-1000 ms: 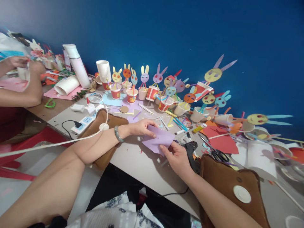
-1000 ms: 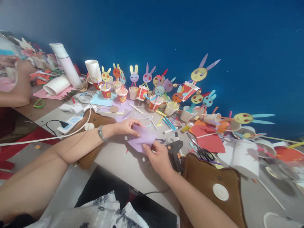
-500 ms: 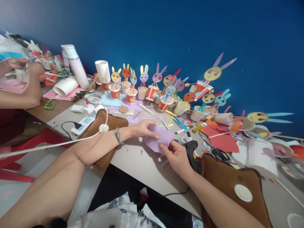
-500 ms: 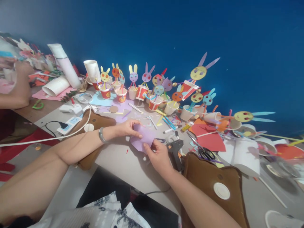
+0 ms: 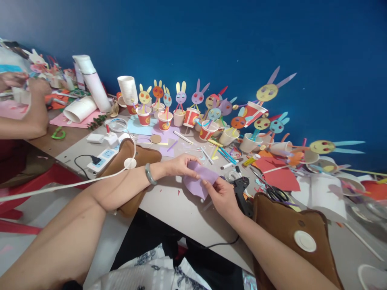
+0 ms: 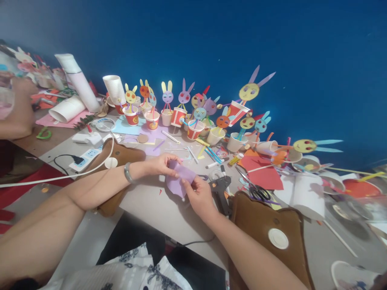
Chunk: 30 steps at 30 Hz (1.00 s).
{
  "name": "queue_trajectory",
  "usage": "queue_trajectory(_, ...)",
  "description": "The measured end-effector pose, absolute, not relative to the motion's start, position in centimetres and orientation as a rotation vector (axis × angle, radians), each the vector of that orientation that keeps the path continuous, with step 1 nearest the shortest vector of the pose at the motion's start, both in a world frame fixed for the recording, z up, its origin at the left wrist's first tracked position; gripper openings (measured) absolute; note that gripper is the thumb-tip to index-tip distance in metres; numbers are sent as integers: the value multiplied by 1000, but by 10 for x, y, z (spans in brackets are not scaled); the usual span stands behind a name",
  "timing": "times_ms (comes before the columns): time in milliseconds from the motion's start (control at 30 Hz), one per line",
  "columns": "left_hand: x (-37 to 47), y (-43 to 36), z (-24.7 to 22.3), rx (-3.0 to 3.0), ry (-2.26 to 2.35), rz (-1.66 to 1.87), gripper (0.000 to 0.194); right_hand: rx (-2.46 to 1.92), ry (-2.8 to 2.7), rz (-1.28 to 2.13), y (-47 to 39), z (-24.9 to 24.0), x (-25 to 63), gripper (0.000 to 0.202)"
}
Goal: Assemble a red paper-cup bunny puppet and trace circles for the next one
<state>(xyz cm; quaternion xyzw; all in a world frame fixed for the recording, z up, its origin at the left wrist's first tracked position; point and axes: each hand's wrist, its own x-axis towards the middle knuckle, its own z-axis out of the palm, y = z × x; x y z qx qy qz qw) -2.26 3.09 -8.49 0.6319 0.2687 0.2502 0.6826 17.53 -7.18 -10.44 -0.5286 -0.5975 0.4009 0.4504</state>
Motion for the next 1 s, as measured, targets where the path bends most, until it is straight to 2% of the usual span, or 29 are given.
queue_trajectory(567,-23,31,-88,1595,580,569,48,-1332,-1437,1014,-71,-104,173,45)
queue_trajectory(667,-21,32,-96,1676,654,681,63,-1334,-1444,937,-69,-102,174,44)
queue_trajectory(767,-19,28,-104,1826,754,945,92,-1307,-1383,963,-68,-100,172,43)
queue_trajectory(800,-19,26,-105,1928,766,1056,95,-1298,-1361,997,-67,-100,172,43)
queue_trajectory(833,-19,23,-106,2053,761,1165,89,-1291,-1342,1029,-67,-99,171,42)
queue_trajectory(900,-21,17,-104,2317,728,1311,62,-1279,-1321,1069,-67,-98,169,42)
queue_trajectory(1000,-23,11,-98,2643,700,1341,23,-1271,-1330,1060,-69,-95,168,39)
